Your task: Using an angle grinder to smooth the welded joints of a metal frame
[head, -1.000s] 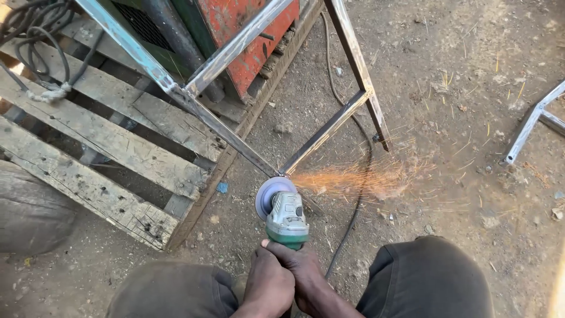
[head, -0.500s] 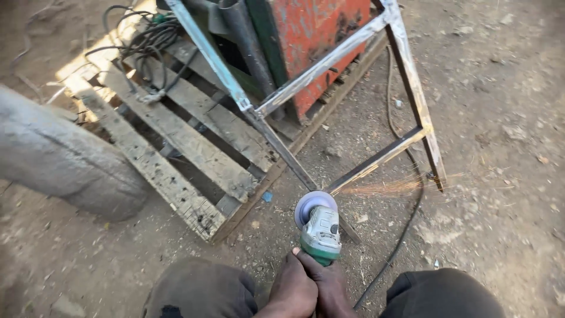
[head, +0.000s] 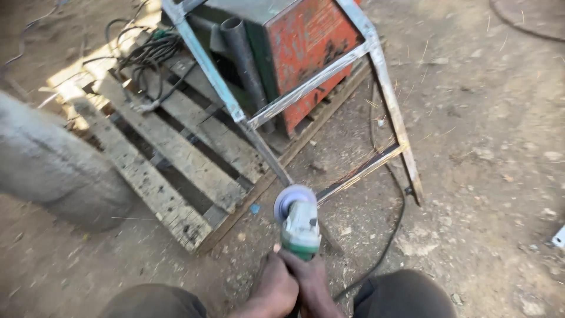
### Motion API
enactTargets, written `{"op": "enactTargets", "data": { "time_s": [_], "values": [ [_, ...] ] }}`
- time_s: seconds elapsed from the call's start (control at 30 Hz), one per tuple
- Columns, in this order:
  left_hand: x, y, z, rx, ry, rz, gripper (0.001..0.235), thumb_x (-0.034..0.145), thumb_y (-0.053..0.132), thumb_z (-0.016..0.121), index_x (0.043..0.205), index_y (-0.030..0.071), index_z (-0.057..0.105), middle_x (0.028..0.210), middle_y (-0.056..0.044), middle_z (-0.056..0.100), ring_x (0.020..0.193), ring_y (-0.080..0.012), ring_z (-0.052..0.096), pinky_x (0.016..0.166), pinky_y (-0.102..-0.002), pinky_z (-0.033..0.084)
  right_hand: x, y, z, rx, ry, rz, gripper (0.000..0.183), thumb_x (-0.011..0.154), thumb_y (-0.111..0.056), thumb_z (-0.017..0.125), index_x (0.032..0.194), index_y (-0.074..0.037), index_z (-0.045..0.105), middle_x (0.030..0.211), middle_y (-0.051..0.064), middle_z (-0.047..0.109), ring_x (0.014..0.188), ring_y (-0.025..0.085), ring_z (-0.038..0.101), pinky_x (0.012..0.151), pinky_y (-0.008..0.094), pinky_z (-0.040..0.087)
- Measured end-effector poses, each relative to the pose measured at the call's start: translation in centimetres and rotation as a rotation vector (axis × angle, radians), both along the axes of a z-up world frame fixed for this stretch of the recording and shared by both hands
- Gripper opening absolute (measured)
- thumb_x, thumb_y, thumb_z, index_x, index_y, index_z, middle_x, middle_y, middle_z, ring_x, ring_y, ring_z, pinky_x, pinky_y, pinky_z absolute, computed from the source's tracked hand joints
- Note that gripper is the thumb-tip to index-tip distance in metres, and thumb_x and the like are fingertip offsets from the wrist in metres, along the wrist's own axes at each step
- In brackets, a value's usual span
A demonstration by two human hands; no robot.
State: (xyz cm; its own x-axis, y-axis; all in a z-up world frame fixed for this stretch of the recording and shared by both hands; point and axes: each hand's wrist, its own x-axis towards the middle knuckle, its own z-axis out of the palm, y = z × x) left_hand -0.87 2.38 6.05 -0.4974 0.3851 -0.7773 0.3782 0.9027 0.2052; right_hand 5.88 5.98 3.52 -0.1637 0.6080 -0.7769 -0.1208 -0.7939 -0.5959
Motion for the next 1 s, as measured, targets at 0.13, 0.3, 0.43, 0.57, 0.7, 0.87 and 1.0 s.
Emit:
{"op": "enactTargets", "data": {
  "time_s": [0.13,0.3,0.43,0.57,0.7,0.87,1.0],
  "values": [
    [-0.2,0.5,-2.5,-0.086,-0.043,-0.159,0.06,0.099,0.032,0.044,0.154,0.018,0.024,0.155,-0.009,0.041,0.143,-0.0332,0.049,0.119,-0.049,0.041,-0.1,-1.3,-1.1,-0.17,0.041,-0.153,0.041,0.067,0.0,0.089,0.107,0.005,0.08,0.091,0.019,0.079,0.08,0.027,0.069,0.074,0.038,0.054],
    [-2.8,1.2,0.0,-0.129,-0.1,-0.261,0.078,0.094,0.028,0.049,0.161,0.025,0.009,0.153,-0.01,0.041,0.14,-0.0347,0.05,0.117,-0.05,0.042,-1.8,-0.5,-0.8,-0.056,-0.056,-0.165,0.029,0.068,-0.015,0.089,0.093,-0.004,0.079,0.084,0.011,0.075,0.076,0.021,0.064,0.07,0.034,0.051],
    [-6.1,1.0,0.1,-0.125,-0.145,-0.222,0.091,0.093,0.029,0.053,0.164,0.031,-0.003,0.166,-0.001,0.027,0.148,-0.0299,0.044,0.126,-0.043,0.036,-4.5,-0.6,-0.4,0.115,-0.182,-0.088,0.023,0.066,-0.019,0.093,0.077,-0.002,0.082,0.073,0.008,0.073,0.066,0.017,0.06,0.062,0.033,0.05],
    [-9.6,0.5,3.4,-0.01,-0.119,-0.154,0.078,0.09,0.032,0.051,0.158,0.046,0.017,0.161,0.005,0.035,0.143,-0.0307,0.05,0.122,-0.044,0.04,-8.2,0.0,5.2,0.12,-0.134,-0.13,0.032,0.064,-0.012,0.089,0.093,-0.001,0.081,0.082,0.012,0.078,0.072,0.02,0.066,0.067,0.032,0.053],
    [-11.7,0.6,6.4,0.198,-0.103,-0.191,0.067,0.088,0.043,0.052,0.151,0.036,0.034,0.148,-0.001,0.044,0.132,-0.0357,0.056,0.111,-0.055,0.044,-10.4,0.4,6.9,0.279,-0.036,-0.196,0.021,0.071,-0.007,0.087,0.088,-0.001,0.077,0.079,0.009,0.072,0.071,0.018,0.059,0.067,0.032,0.05],
    [-12.0,-0.4,1.7,0.068,-0.131,-0.332,0.063,0.092,0.035,0.052,0.152,0.033,0.03,0.147,-0.006,0.044,0.131,-0.0409,0.055,0.113,-0.055,0.042,-9.8,-1.3,4.1,0.357,-0.298,-0.047,0.025,0.069,-0.024,0.087,0.086,-0.008,0.076,0.084,0.004,0.073,0.078,0.015,0.06,0.071,0.032,0.052],
    [-11.2,-2.0,-7.2,0.111,-0.136,-0.531,0.073,0.084,0.035,0.061,0.147,0.021,0.028,0.134,-0.011,0.049,0.121,-0.0426,0.06,0.105,-0.06,0.046,-9.8,-3.6,0.4,0.012,-0.221,-0.307,0.032,0.072,-0.01,0.087,0.1,0.005,0.085,0.086,0.016,0.078,0.078,0.024,0.066,0.074,0.035,0.053]
  ]
}}
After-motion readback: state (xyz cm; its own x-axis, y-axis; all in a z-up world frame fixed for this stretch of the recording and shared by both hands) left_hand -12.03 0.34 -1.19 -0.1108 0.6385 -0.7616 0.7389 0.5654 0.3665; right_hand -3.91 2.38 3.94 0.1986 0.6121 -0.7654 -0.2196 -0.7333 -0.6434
